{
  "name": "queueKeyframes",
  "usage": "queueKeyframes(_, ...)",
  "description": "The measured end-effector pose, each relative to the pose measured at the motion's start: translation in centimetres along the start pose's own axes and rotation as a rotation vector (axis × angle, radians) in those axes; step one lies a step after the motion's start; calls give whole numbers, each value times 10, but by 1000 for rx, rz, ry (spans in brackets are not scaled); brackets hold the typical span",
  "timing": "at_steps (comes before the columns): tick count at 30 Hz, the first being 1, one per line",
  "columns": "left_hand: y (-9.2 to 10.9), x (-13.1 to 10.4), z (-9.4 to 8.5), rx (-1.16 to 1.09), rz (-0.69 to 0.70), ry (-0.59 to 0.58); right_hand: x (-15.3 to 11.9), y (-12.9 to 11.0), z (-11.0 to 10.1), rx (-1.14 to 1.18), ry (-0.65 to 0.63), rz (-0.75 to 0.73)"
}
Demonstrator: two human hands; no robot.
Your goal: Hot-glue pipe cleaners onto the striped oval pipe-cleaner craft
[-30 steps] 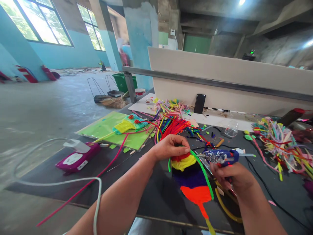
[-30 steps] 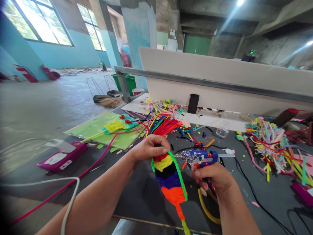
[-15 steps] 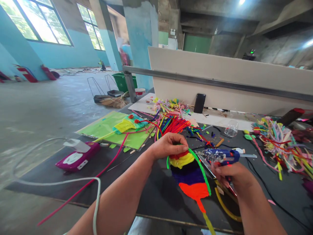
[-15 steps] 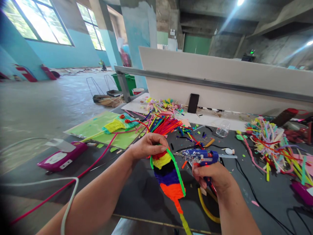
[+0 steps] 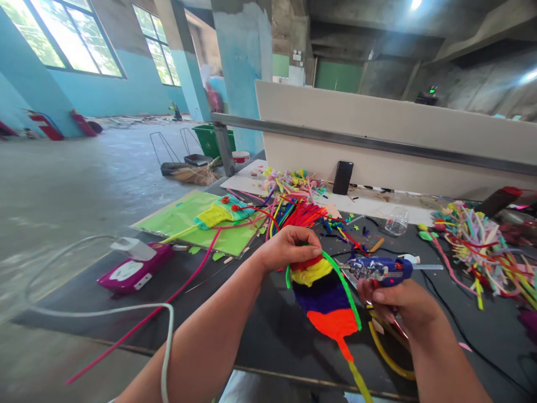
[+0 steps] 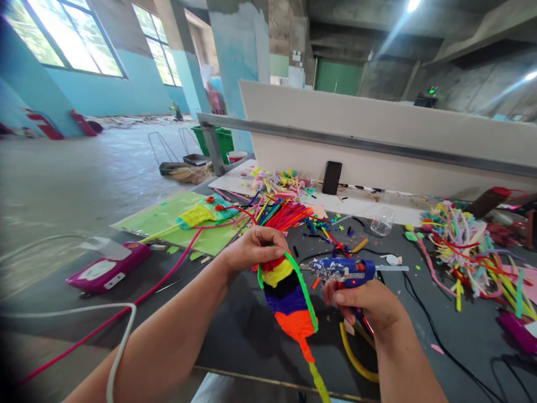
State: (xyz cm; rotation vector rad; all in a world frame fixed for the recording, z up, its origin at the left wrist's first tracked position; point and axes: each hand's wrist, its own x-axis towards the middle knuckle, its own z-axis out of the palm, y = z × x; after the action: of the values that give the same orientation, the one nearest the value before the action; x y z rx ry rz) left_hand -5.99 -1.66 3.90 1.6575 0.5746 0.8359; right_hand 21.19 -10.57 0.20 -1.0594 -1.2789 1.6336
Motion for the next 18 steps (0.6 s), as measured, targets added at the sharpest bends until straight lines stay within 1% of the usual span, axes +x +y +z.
queueKeyframes(3, -2, 0, -3, -12, 14, 37, 3, -3, -2, 7, 65, -74)
queueKeyframes(8, -4, 0, -5, -27, 11, 44, 7, -6, -5, 48, 34, -119)
queueKeyframes(10, -5, 0, -5, -30, 8, 45, 7, -5, -5, 42, 48, -113)
queueKeyframes(11, -5, 0, -5, -34, 7, 43, 7, -4, -4, 31, 76, -95)
queueKeyframes(16, -6, 0, -5, -31, 9, 12, 2, -5, 7, 9, 294, 10)
queueKeyframes(18, -6, 1, -5, -23, 16, -3, 1, -8, 11, 2, 321, 4)
